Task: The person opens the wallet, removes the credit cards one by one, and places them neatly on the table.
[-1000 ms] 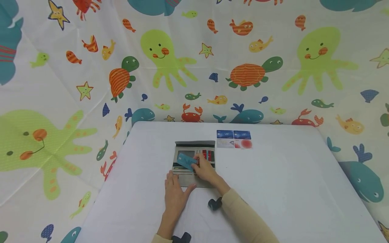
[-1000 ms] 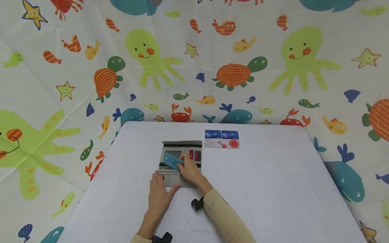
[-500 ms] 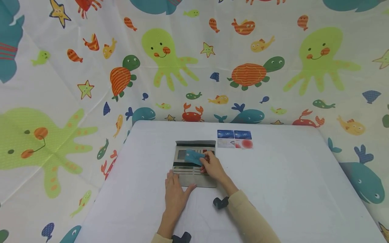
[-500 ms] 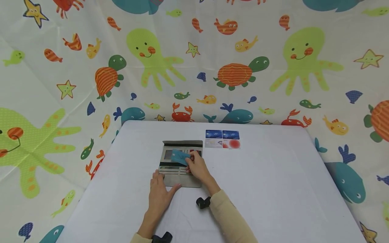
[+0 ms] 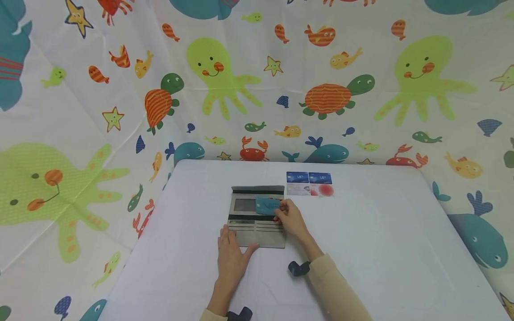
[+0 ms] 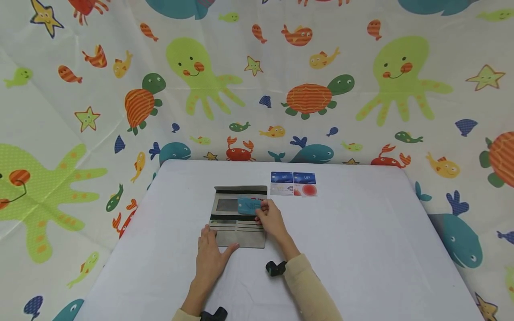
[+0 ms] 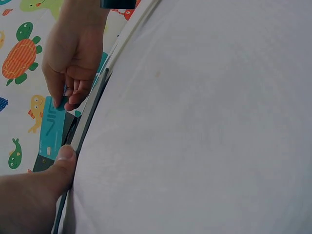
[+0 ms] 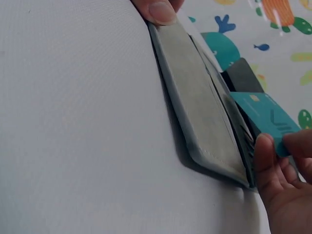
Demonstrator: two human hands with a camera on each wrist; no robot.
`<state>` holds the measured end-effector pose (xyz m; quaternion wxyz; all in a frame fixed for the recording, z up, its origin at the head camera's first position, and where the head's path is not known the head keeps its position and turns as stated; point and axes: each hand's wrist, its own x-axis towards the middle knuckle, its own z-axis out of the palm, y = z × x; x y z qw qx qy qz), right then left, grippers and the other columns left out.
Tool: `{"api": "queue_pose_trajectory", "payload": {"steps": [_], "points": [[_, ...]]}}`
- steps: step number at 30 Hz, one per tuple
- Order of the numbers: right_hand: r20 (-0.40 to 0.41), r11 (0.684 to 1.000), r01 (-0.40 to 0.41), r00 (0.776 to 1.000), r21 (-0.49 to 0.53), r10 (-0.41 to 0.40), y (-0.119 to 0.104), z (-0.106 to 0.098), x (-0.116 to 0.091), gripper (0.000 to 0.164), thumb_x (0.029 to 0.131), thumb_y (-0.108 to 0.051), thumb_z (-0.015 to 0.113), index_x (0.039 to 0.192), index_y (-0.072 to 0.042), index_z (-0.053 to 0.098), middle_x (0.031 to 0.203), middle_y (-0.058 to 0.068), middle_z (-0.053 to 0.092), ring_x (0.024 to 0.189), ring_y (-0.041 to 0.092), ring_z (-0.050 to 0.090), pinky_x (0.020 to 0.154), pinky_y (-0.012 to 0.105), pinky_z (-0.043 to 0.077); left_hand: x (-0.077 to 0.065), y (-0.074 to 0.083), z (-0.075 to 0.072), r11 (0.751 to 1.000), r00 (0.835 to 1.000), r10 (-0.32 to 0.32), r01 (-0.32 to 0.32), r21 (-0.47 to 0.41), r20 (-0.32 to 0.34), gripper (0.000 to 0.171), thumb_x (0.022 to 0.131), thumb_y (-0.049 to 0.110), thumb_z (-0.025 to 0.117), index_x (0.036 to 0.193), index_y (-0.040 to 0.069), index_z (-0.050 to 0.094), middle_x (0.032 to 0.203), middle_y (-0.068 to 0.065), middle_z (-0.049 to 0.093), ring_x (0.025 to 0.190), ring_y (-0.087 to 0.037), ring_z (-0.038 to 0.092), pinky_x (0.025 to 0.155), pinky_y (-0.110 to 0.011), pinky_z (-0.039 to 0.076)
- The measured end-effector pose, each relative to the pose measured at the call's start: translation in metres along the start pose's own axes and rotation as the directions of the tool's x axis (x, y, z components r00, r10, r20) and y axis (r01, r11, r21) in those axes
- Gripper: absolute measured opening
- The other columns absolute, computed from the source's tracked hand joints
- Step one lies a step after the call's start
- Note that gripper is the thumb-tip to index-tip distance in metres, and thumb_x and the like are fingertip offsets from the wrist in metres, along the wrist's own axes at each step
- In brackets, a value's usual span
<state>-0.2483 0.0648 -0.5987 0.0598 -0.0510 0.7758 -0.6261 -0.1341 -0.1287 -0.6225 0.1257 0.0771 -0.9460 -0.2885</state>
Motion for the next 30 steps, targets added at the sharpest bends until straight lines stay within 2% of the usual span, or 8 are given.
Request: {"api": "queue_pose_trajectory", "payload": {"steps": [6, 12, 17, 26, 30], "points": [[-0.098, 0.997, -0.078, 0.992, 0.027, 0.08, 0.0, -0.011, -0.001, 0.024, 0.099, -0.013, 0.059, 0.118, 0.001, 0.055, 0.092, 0.013, 0.064, 0.069, 0.015, 0.066, 0.064, 0.026, 0.06, 0.0, -0.001, 0.0, 1.0, 1.0, -0.019, 0.019, -0.009, 0.02, 0.099, 0.08, 0.057, 0.077, 0.146, -0.006, 0.039, 0.161, -0.03, 0.025, 0.151, -0.047, 0.023, 0.123, -0.059, 0.024], [-0.175, 0.991, -0.135, 0.976, -0.005, 0.132, 0.005, -0.025, 0.0, 0.026, 0.1, -0.018, 0.06, 0.118, 0.0, 0.055, 0.088, 0.011, 0.066, 0.065, 0.013, 0.066, 0.064, 0.022, 0.056, 0.0, -0.001, -0.002, 1.0, 1.0, -0.022, 0.022, -0.013, 0.014, 0.096, 0.079, 0.055, 0.078, 0.143, -0.007, 0.042, 0.16, -0.03, 0.026, 0.151, -0.047, 0.024, 0.122, -0.059, 0.024], [-0.22, 0.989, -0.149, 0.965, -0.001, 0.145, 0.01, -0.039, -0.001, 0.029, 0.101, -0.021, 0.059, 0.119, 0.001, 0.054, 0.086, 0.014, 0.07, 0.062, 0.013, 0.066, 0.063, 0.021, 0.055, -0.001, -0.001, -0.001, 1.0, 1.0, -0.01, 0.01, -0.014, 0.003, 0.096, 0.079, 0.055, 0.079, 0.143, -0.006, 0.042, 0.16, -0.03, 0.028, 0.15, -0.048, 0.026, 0.122, -0.059, 0.025], [-0.317, 0.987, -0.159, 0.936, 0.003, 0.152, 0.022, -0.057, 0.002, 0.031, 0.102, -0.023, 0.058, 0.121, 0.001, 0.052, 0.078, 0.01, 0.069, 0.056, 0.01, 0.063, 0.056, 0.02, 0.055, -0.001, 0.0, -0.001, 1.0, 1.0, -0.008, 0.008, -0.007, 0.004, 0.097, 0.08, 0.055, 0.078, 0.145, -0.006, 0.041, 0.16, -0.03, 0.028, 0.15, -0.048, 0.026, 0.122, -0.059, 0.025], [-0.349, 0.986, -0.166, 0.926, -0.029, 0.146, 0.024, -0.062, 0.003, 0.032, 0.1, -0.023, 0.06, 0.119, 0.002, 0.054, 0.075, 0.01, 0.069, 0.052, 0.009, 0.061, 0.052, 0.02, 0.053, 0.0, 0.0, -0.001, 1.0, 1.0, -0.008, 0.008, -0.007, 0.003, 0.098, 0.079, 0.055, 0.078, 0.147, -0.005, 0.04, 0.16, -0.03, 0.028, 0.15, -0.047, 0.026, 0.122, -0.059, 0.025]]}}
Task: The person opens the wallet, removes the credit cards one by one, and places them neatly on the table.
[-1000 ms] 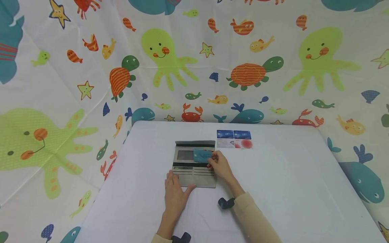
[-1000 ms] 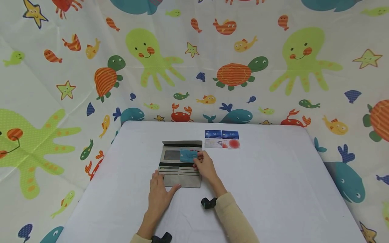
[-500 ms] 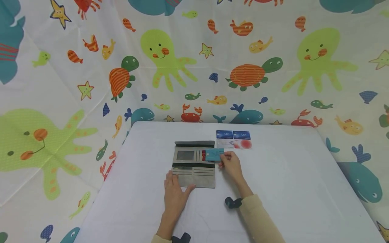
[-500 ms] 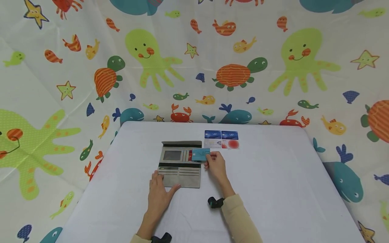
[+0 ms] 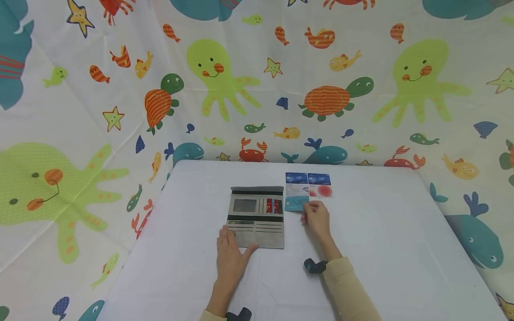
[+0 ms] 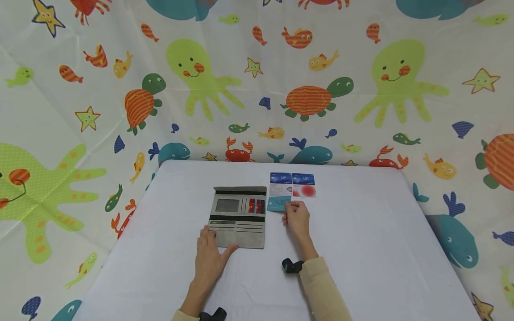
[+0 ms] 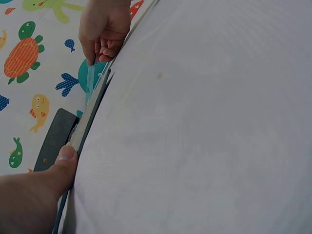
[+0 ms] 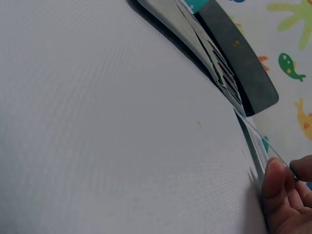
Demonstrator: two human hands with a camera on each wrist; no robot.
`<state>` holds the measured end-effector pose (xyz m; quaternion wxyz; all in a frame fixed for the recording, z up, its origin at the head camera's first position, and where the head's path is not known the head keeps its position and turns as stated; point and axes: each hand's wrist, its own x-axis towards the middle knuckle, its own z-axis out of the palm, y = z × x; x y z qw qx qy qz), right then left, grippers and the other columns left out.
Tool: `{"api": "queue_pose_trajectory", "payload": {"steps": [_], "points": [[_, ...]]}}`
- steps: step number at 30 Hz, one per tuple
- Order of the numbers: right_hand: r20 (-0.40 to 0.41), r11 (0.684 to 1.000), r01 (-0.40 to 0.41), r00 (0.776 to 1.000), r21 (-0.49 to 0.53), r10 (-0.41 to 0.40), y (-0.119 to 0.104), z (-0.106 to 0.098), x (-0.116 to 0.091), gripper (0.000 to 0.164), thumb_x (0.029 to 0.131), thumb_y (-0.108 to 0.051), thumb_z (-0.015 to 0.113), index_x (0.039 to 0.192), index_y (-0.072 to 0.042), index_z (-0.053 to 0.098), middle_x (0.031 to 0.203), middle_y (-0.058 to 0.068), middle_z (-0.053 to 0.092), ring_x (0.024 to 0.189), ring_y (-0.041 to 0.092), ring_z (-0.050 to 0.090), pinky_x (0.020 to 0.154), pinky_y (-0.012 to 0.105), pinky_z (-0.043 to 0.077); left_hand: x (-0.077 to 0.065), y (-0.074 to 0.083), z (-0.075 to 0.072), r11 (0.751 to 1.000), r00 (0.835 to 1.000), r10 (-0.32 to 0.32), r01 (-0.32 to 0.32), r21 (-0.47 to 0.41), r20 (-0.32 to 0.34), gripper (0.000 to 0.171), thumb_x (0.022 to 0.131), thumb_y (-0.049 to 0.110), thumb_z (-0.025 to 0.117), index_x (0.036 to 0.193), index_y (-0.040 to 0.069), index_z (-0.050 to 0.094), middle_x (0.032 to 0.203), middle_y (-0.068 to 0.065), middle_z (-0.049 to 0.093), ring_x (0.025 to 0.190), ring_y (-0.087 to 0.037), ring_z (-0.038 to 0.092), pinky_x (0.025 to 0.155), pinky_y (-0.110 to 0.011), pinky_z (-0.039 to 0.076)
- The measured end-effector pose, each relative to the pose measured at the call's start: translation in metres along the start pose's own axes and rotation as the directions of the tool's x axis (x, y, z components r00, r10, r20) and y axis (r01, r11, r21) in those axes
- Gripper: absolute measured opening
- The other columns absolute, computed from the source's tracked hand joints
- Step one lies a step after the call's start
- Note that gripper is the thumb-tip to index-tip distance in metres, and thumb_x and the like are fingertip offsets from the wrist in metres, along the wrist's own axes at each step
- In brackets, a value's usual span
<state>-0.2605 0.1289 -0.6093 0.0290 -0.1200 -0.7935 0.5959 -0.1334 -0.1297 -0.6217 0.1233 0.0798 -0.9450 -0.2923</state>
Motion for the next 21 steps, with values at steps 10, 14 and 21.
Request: {"api": "queue_pose_trajectory", "payload": {"steps": [10, 14, 21], "points": [[-0.052, 0.991, 0.013, 0.998, -0.133, -0.02, 0.0, -0.0028, 0.0022, 0.029, 0.098, -0.022, 0.059, 0.112, 0.003, 0.057, 0.066, 0.009, 0.067, 0.043, 0.012, 0.058, 0.045, 0.022, 0.046, -0.0008, -0.0031, 0.0034, 1.0, 1.0, 0.008, -0.009, -0.001, -0.017, 0.097, 0.079, 0.055, 0.079, 0.144, -0.005, 0.042, 0.16, -0.03, 0.029, 0.15, -0.047, 0.027, 0.122, -0.059, 0.026], [-0.056, 0.987, 0.025, 0.998, -0.157, -0.034, -0.0014, -0.0026, 0.0028, 0.027, 0.098, -0.021, 0.057, 0.109, 0.004, 0.057, 0.06, 0.007, 0.065, 0.041, 0.013, 0.058, 0.044, 0.022, 0.045, -0.0009, -0.003, 0.004, 1.0, 1.0, 0.006, -0.006, -0.008, -0.016, 0.097, 0.079, 0.056, 0.079, 0.145, -0.006, 0.041, 0.16, -0.03, 0.028, 0.15, -0.047, 0.026, 0.122, -0.059, 0.025], [-0.05, 0.984, 0.024, 0.998, -0.177, -0.033, -0.0033, -0.0015, 0.0064, 0.025, 0.097, -0.018, 0.058, 0.104, 0.006, 0.058, 0.059, 0.008, 0.064, 0.038, 0.011, 0.057, 0.041, 0.021, 0.046, 0.0, -0.0034, 0.0035, 1.0, 1.0, -0.016, 0.016, 0.008, 0.007, 0.096, 0.08, 0.057, 0.077, 0.143, -0.006, 0.043, 0.161, -0.028, 0.027, 0.151, -0.046, 0.025, 0.122, -0.058, 0.026]]}}
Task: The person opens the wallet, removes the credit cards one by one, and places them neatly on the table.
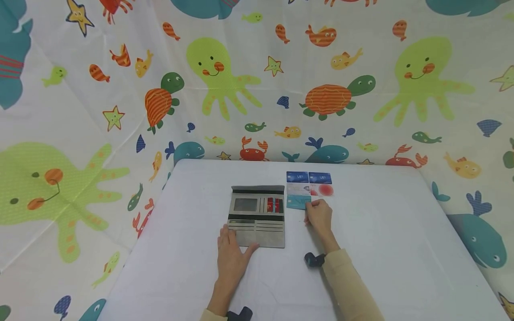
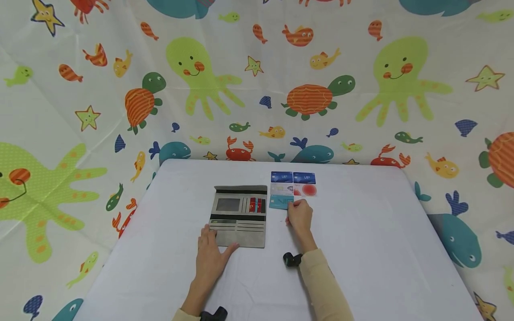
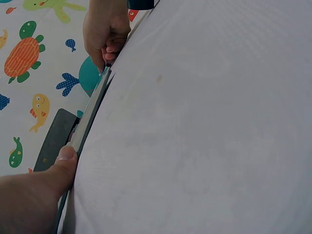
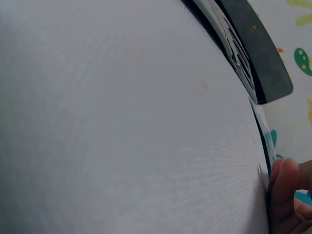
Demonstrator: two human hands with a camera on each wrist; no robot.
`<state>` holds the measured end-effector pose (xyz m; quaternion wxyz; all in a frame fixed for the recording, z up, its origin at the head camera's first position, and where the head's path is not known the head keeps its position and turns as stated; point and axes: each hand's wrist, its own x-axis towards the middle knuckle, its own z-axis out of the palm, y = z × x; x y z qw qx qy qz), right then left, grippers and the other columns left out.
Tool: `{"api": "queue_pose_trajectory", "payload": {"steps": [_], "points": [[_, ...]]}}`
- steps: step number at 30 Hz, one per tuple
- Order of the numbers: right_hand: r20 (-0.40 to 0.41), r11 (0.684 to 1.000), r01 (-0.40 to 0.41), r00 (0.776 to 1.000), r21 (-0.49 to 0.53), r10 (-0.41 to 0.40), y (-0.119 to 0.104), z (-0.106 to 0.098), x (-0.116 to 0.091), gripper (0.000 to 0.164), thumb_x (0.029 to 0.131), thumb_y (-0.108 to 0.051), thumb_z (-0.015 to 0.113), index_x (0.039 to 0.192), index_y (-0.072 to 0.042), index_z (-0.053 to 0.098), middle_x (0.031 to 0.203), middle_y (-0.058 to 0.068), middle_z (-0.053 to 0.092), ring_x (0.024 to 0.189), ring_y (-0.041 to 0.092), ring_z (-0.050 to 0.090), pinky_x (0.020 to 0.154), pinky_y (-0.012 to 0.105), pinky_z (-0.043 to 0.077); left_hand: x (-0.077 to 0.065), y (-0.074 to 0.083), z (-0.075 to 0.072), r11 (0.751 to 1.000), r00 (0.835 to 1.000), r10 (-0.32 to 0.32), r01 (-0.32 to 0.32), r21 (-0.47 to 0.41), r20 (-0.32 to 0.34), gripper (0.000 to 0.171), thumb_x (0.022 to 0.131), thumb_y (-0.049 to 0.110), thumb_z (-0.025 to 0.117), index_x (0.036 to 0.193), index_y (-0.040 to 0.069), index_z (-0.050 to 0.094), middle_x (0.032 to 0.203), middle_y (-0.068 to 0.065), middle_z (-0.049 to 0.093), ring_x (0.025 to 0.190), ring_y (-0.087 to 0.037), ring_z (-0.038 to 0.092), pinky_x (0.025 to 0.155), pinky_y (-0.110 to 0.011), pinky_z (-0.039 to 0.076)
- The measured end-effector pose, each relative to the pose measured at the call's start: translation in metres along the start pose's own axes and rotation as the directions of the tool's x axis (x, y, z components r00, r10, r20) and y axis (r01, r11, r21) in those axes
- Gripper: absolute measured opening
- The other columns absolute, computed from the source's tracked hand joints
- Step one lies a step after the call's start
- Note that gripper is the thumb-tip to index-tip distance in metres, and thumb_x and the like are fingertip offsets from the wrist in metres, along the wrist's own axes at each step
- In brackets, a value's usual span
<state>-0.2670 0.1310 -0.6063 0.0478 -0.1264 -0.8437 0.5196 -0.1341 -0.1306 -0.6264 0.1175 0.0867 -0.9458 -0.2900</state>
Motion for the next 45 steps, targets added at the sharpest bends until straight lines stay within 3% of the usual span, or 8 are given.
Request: {"api": "queue_pose_trajectory", "payload": {"steps": [12, 18, 45], "points": [[0.013, 0.999, -0.012, 1.0, -0.048, 0.013, -0.001, -0.001, 0.004, 0.023, 0.098, -0.018, 0.059, 0.101, 0.005, 0.056, 0.066, 0.013, 0.062, 0.04, 0.013, 0.057, 0.04, 0.021, 0.046, -0.002, 0.0, 0.002, 1.0, 0.999, 0.016, -0.016, 0.0, -0.032, 0.095, 0.078, 0.056, 0.079, 0.141, -0.006, 0.045, 0.16, -0.029, 0.029, 0.15, -0.046, 0.027, 0.122, -0.058, 0.026], [0.029, 0.997, -0.034, 0.999, -0.063, 0.036, -0.005, -0.001, 0.003, 0.023, 0.099, -0.02, 0.059, 0.101, 0.003, 0.056, 0.07, 0.012, 0.06, 0.043, 0.014, 0.057, 0.043, 0.02, 0.046, -0.001, 0.001, 0.001, 1.0, 1.0, 0.002, -0.003, -0.007, -0.008, 0.096, 0.08, 0.056, 0.078, 0.145, -0.005, 0.042, 0.162, -0.028, 0.026, 0.152, -0.045, 0.024, 0.123, -0.057, 0.023], [0.046, 0.983, 0.018, 0.999, -0.182, -0.01, -0.01, -0.002, 0.007, 0.021, 0.1, -0.017, 0.058, 0.094, 0.003, 0.057, 0.061, 0.01, 0.059, 0.044, 0.015, 0.056, 0.045, 0.022, 0.043, 0.001, 0.004, 0.0, 1.0, 1.0, -0.027, 0.027, -0.006, 0.007, 0.095, 0.079, 0.057, 0.078, 0.144, -0.004, 0.043, 0.162, -0.026, 0.025, 0.152, -0.045, 0.023, 0.122, -0.058, 0.026]]}}
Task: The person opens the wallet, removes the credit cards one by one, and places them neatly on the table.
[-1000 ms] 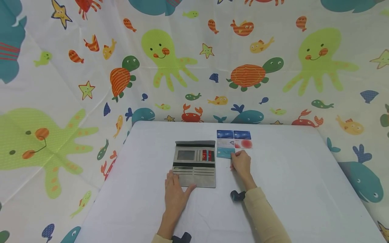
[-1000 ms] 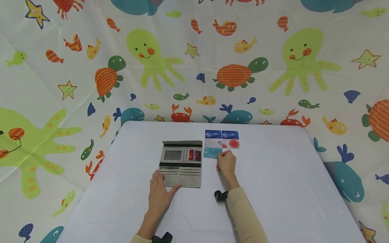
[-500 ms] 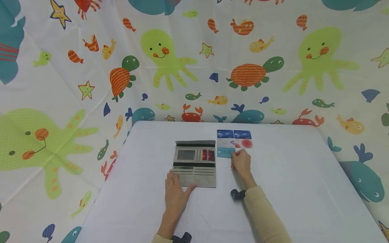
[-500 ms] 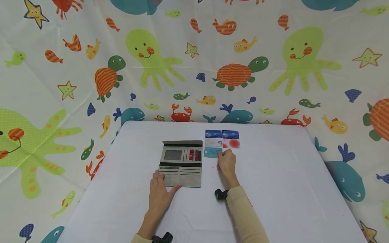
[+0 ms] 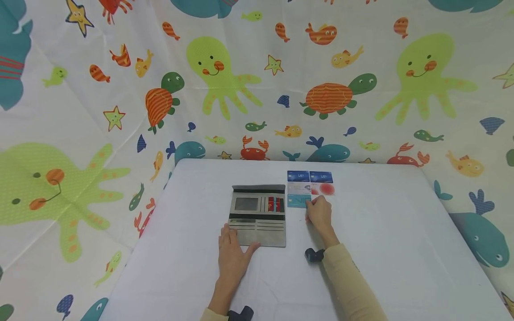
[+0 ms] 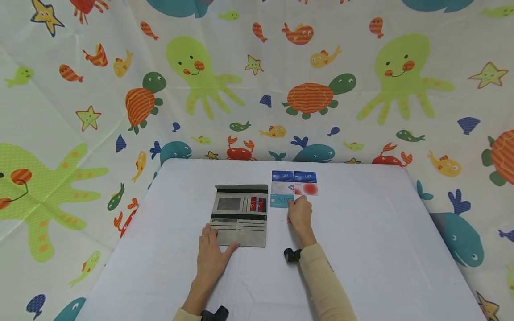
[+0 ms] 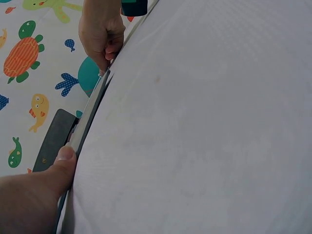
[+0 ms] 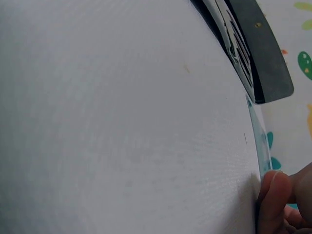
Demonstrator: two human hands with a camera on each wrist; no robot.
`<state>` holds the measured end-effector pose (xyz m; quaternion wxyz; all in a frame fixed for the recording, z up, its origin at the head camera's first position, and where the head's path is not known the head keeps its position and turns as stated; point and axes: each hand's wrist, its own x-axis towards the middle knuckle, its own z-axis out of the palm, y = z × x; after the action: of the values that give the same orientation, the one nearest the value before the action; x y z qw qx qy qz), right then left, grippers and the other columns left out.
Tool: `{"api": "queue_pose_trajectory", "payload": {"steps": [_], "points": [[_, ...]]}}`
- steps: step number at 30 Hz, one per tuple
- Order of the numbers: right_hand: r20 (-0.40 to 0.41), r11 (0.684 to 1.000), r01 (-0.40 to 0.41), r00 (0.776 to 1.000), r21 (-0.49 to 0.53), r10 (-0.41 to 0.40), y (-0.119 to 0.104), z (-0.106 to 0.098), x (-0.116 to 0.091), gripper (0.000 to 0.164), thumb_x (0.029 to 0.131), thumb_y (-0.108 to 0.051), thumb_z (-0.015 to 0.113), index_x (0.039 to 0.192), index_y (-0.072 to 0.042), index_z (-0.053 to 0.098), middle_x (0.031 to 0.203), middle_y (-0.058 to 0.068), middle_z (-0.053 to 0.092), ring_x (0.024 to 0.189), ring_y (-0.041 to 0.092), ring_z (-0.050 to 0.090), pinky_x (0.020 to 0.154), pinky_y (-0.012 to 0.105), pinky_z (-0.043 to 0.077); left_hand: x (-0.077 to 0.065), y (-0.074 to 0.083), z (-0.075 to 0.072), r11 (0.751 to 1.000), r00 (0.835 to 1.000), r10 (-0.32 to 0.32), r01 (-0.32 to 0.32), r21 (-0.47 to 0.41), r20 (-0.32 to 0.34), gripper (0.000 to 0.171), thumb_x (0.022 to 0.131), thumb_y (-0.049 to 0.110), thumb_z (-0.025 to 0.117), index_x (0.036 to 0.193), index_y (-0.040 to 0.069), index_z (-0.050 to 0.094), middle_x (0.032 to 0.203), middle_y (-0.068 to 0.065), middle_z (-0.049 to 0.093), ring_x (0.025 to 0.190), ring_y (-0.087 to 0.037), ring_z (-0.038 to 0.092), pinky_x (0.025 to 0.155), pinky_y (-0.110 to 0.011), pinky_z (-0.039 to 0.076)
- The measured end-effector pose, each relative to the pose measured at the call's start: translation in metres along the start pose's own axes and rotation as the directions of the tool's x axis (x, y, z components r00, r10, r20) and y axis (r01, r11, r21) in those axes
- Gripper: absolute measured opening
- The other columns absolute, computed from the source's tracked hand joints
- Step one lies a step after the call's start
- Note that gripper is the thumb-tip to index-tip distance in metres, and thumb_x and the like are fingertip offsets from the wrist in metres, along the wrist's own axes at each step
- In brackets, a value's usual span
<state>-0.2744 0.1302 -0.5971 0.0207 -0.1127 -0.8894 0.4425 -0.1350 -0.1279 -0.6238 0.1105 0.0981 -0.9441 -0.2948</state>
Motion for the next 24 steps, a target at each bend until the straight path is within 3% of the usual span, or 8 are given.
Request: {"api": "queue_pose_trajectory", "payload": {"steps": [8, 14, 20, 24], "points": [[0.016, 0.999, -0.004, 1.0, -0.035, 0.005, -0.001, -0.002, -0.001, 0.023, 0.101, -0.019, 0.057, 0.095, 0.003, 0.056, 0.059, 0.009, 0.059, 0.045, 0.015, 0.057, 0.046, 0.023, 0.044, -0.001, -0.002, 0.0, 1.0, 1.0, 0.009, -0.009, 0.013, -0.005, 0.094, 0.08, 0.056, 0.077, 0.143, -0.005, 0.044, 0.162, -0.027, 0.025, 0.151, -0.045, 0.024, 0.122, -0.058, 0.027], [0.016, 1.0, -0.018, 1.0, 0.003, 0.017, 0.001, 0.001, -0.004, 0.026, 0.101, -0.024, 0.052, 0.103, 0.002, 0.056, 0.065, 0.01, 0.061, 0.049, 0.015, 0.059, 0.049, 0.023, 0.046, -0.001, -0.003, 0.0, 1.0, 1.0, 0.008, -0.008, 0.008, 0.001, 0.093, 0.08, 0.056, 0.078, 0.142, -0.005, 0.044, 0.162, -0.027, 0.025, 0.152, -0.045, 0.024, 0.121, -0.058, 0.027], [-0.045, 0.998, 0.056, 0.997, 0.003, -0.056, -0.003, 0.006, -0.013, 0.025, 0.098, -0.019, 0.052, 0.104, 0.005, 0.059, 0.088, 0.02, 0.066, 0.071, 0.025, 0.063, 0.062, 0.033, 0.053, -0.001, -0.004, -0.001, 1.0, 1.0, 0.011, -0.011, 0.002, 0.011, 0.095, 0.08, 0.057, 0.077, 0.143, -0.005, 0.043, 0.163, -0.027, 0.024, 0.152, -0.044, 0.023, 0.123, -0.058, 0.024], [-0.065, 0.993, 0.117, 0.991, -0.006, -0.117, -0.007, 0.01, -0.02, 0.022, 0.095, -0.014, 0.054, 0.102, 0.005, 0.061, 0.091, 0.021, 0.068, 0.08, 0.029, 0.064, 0.072, 0.039, 0.054, -0.002, -0.002, -0.001, 1.0, 1.0, 0.021, -0.021, -0.005, -0.008, 0.094, 0.079, 0.054, 0.079, 0.142, -0.006, 0.044, 0.162, -0.028, 0.026, 0.151, -0.045, 0.025, 0.122, -0.059, 0.025]]}}
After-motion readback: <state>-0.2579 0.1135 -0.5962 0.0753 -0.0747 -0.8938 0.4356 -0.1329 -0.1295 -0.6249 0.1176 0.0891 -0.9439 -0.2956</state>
